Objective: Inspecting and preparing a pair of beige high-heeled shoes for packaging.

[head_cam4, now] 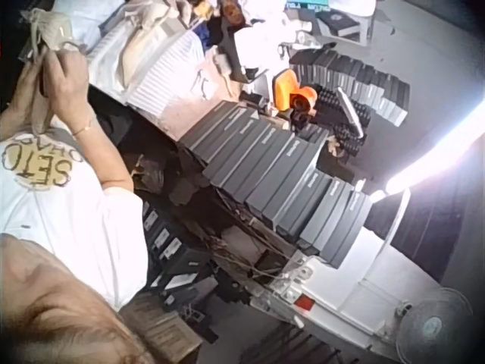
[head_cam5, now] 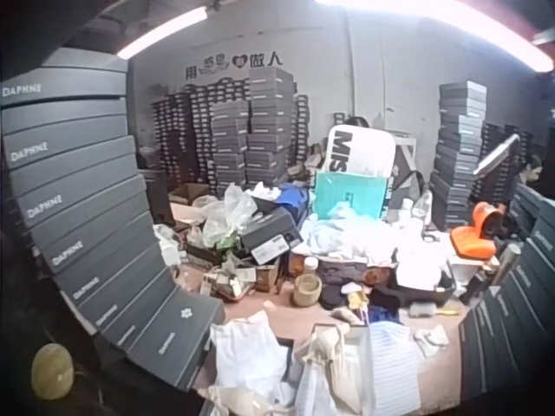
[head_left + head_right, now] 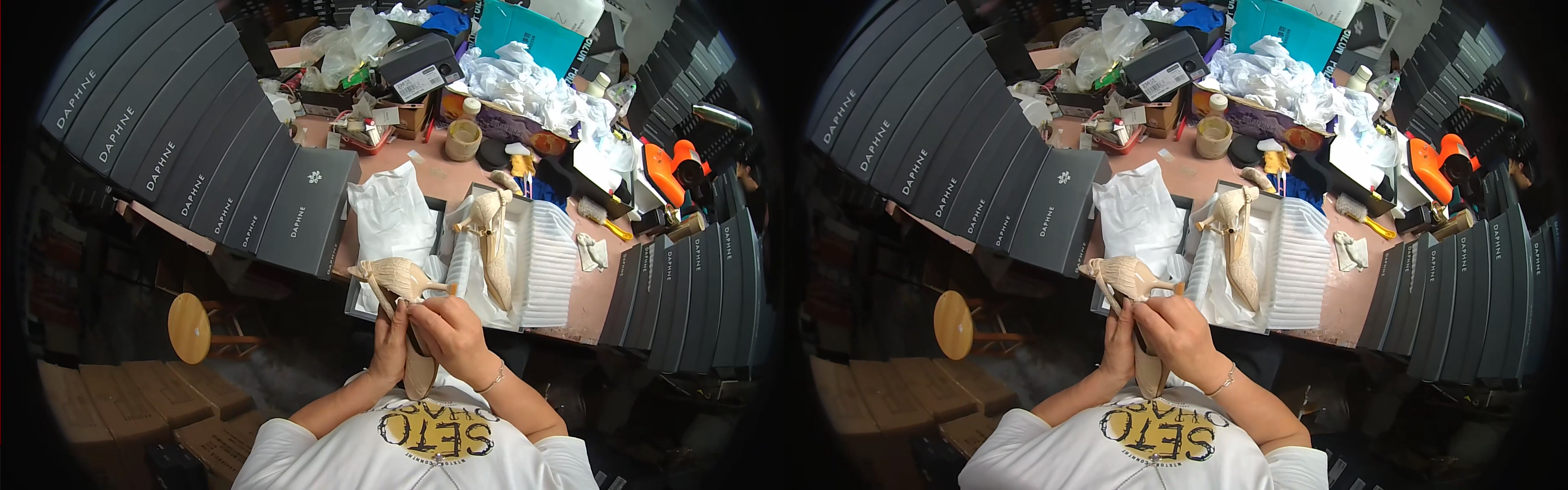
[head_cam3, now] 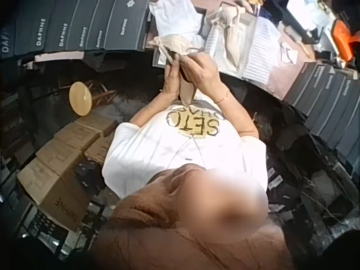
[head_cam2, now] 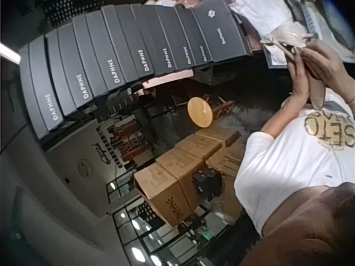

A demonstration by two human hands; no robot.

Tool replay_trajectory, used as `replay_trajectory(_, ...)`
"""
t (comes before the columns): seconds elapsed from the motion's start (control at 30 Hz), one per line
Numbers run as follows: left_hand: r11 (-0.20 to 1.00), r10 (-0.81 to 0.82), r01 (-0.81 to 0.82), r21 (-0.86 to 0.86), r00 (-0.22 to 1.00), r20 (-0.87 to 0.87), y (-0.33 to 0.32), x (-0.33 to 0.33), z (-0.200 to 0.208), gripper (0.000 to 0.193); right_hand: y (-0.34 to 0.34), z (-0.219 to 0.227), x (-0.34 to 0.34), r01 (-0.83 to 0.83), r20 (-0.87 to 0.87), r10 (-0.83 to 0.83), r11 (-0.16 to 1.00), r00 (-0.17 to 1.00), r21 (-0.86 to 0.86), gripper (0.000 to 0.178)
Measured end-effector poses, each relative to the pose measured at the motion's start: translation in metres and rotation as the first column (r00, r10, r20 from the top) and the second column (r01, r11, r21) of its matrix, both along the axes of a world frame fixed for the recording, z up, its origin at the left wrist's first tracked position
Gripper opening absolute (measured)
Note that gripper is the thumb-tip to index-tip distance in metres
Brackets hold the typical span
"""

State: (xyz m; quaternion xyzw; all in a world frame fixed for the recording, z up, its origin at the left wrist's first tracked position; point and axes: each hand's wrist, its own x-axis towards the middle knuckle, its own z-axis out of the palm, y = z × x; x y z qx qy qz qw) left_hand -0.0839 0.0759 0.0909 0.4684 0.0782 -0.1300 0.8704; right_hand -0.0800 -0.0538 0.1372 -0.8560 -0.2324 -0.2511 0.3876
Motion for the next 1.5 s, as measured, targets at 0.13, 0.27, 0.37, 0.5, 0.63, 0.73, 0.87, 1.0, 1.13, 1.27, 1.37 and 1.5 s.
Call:
replay_trajectory(0.13, 1.0, 0.01, -0.01, 0.024, 1.0, -0.005, 0.0, -0.004, 0.0, 0.042, 0.004, 0.002, -0.003, 0.019, -0.057, -0.018, 1.0, 0.998, 0.022, 0.024)
replay_trajectory(0.27, 1.0, -0.027, 0.027, 0.011, 0.999, 0.018, 0.004, -0.008, 0.003, 0.041, 0.006, 0.002, -0.015, -0.001, -0.131, 0.01, 0.998, 0.991, 0.07, 0.024)
replay_trajectory(0.37, 0.999, -0.035, 0.033, 0.027, 0.998, 0.053, 0.004, -0.007, 0.006, 0.04, 0.005, 0.003, -0.015, -0.007, -0.115, 0.017, 0.997, 0.993, 0.081, 0.024)
replay_trajectory(0.5, 0.998, 0.036, -0.039, 0.045, 0.997, 0.062, 0.001, -0.007, 0.007, 0.038, 0.008, 0.008, -0.005, 0.017, -0.016, -0.016, 0.999, 1.0, 0.04, 0.024)
replay_trajectory(0.63, 0.999, -0.022, 0.02, 0.045, 0.999, 0.05, 0.006, -0.008, 0.011, 0.04, 0.009, 0.004, -0.016, -0.008, -0.115, 0.013, 0.999, 0.993, 0.045, 0.024)
replay_trajectory(0.73, 0.997, -0.071, 0.07, 0.018, 0.996, 0.054, 0.011, -0.009, 0.002, 0.043, 0.007, 0.009, -0.015, -0.009, -0.124, 0.015, 0.999, 0.992, 0.052, 0.022)
replay_trajectory(0.87, 0.999, -0.012, 0.01, 0.041, 0.998, 0.06, 0.005, -0.009, 0.005, 0.041, 0.008, 0.012, -0.01, 0.003, -0.1, 0.001, 0.999, 0.995, 0.04, 0.02)
replay_trajectory(1.0, 0.999, -0.005, 0.0, 0.052, 0.995, 0.099, 0.003, -0.01, 0.004, 0.04, 0.003, 0.021, -0.011, -0.001, -0.144, 0.004, 1.0, 0.99, 0.023, 0.02)
replay_trajectory(1.13, 1.0, -0.023, 0.023, 0.013, 0.999, 0.042, 0.004, -0.007, 0.005, 0.038, 0.002, 0.01, -0.015, -0.032, -0.184, 0.034, 0.999, 0.982, 0.013, 0.019)
replay_trajectory(1.27, 0.996, -0.085, 0.085, -0.002, 0.996, 0.027, 0.011, -0.005, 0.0, 0.039, 0.0, 0.009, -0.016, -0.036, -0.193, 0.044, 0.998, 0.98, 0.047, 0.019)
replay_trajectory(1.37, 0.999, 0.003, -0.005, 0.042, 0.998, 0.066, 0.001, -0.005, 0.005, 0.04, 0.001, 0.017, -0.008, -0.01, -0.116, 0.017, 0.998, 0.993, 0.063, 0.02)
replay_trajectory(1.5, 0.998, 0.011, -0.015, 0.054, 0.997, 0.071, 0.005, -0.008, 0.005, 0.041, 0.009, 0.011, -0.008, -0.019, -0.123, 0.021, 1.0, 0.992, 0.011, 0.02)
